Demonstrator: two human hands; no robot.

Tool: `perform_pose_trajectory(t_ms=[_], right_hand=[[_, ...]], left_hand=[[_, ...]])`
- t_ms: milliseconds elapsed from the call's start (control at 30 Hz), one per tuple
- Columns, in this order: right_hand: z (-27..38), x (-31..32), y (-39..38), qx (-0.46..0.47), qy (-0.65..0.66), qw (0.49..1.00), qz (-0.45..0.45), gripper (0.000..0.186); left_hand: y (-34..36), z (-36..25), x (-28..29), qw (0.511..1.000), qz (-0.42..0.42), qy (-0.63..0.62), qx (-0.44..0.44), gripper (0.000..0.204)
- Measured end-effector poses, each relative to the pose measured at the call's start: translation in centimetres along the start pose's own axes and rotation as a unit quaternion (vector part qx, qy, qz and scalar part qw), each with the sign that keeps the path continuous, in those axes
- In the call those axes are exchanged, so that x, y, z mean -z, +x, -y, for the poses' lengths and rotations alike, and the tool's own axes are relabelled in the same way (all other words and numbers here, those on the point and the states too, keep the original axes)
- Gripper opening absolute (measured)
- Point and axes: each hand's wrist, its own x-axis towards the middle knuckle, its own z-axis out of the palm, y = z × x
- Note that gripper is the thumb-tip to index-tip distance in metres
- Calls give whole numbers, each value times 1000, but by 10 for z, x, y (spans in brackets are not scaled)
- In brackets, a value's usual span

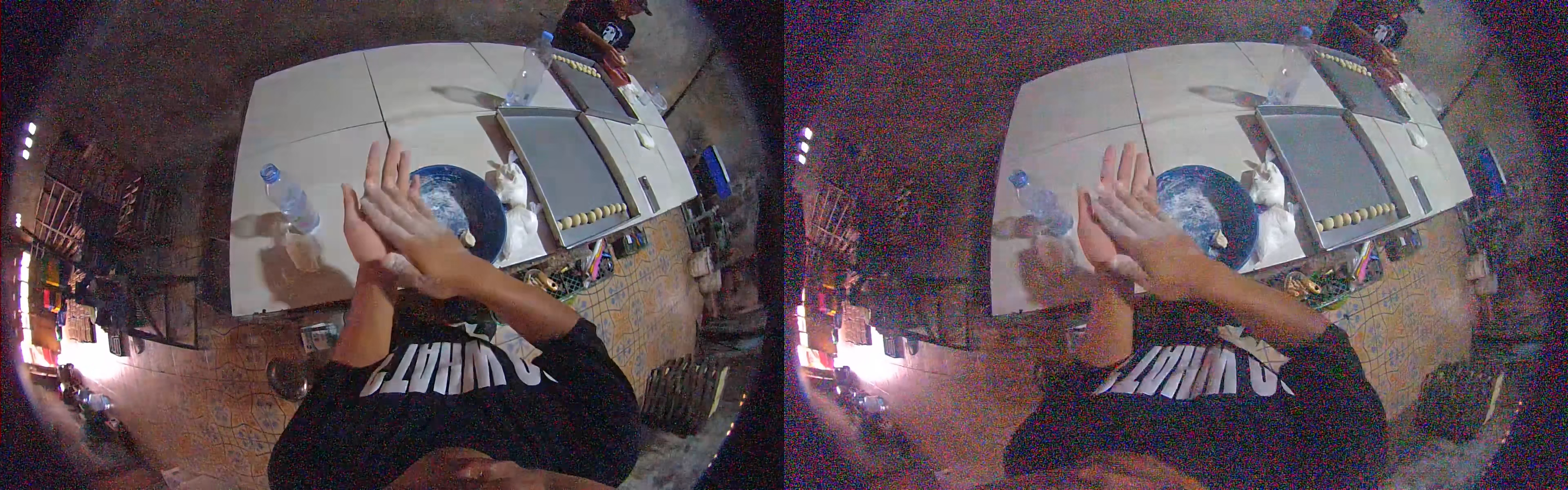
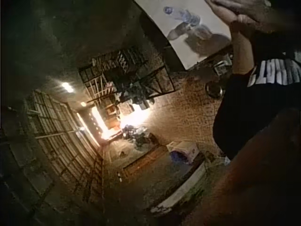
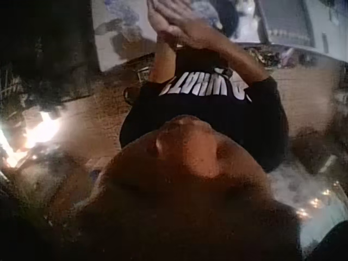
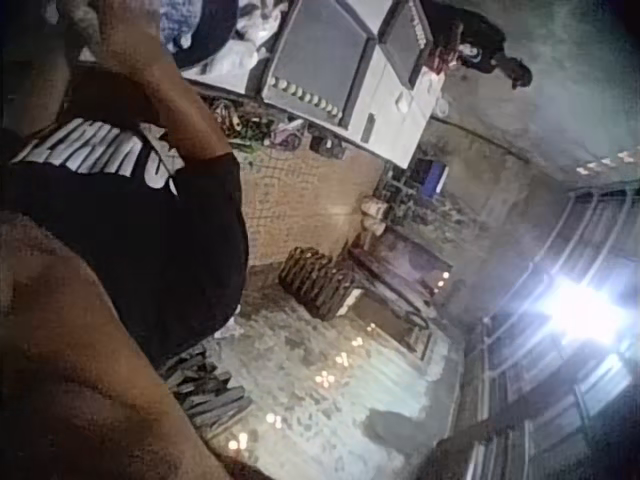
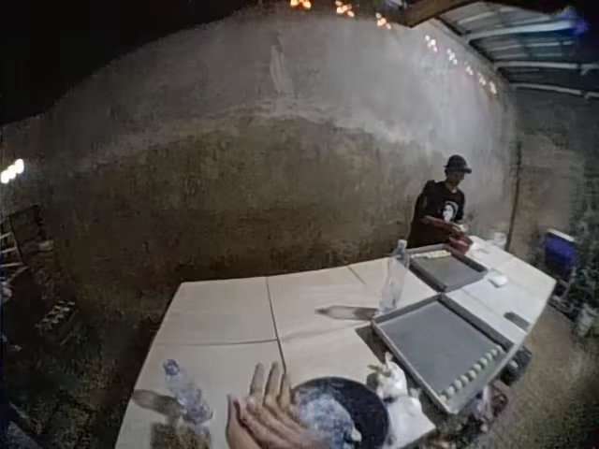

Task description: The person rolls pieces of dough into balls between their hands, places them onto a metal baking tray, and presses indentations into dough balls by hand.

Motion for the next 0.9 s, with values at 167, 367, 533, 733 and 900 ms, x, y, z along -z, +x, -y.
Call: perform_pose_trajectory(t_ms=[167, 367, 533, 733, 900], right_hand=[[-22, 5, 35, -45, -41, 990, -131, 78], [19, 0, 4, 39, 70, 997, 3, 76], [-2, 22, -4, 0, 72, 997, -6, 74], [-15, 13, -16, -65, 228, 971, -11, 74], [11, 3, -18, -45, 228, 973, 20, 80]], left_hand=[[-12, 26, 4, 996, -60, -27, 60, 74], [7, 8, 30, 998, 46, -30, 38, 79], [8, -7, 21, 991, 33, -114, 66, 68], [7, -15, 11, 994, 21, -111, 8, 67], [9, -15, 9, 995, -29, 21, -90, 68]])
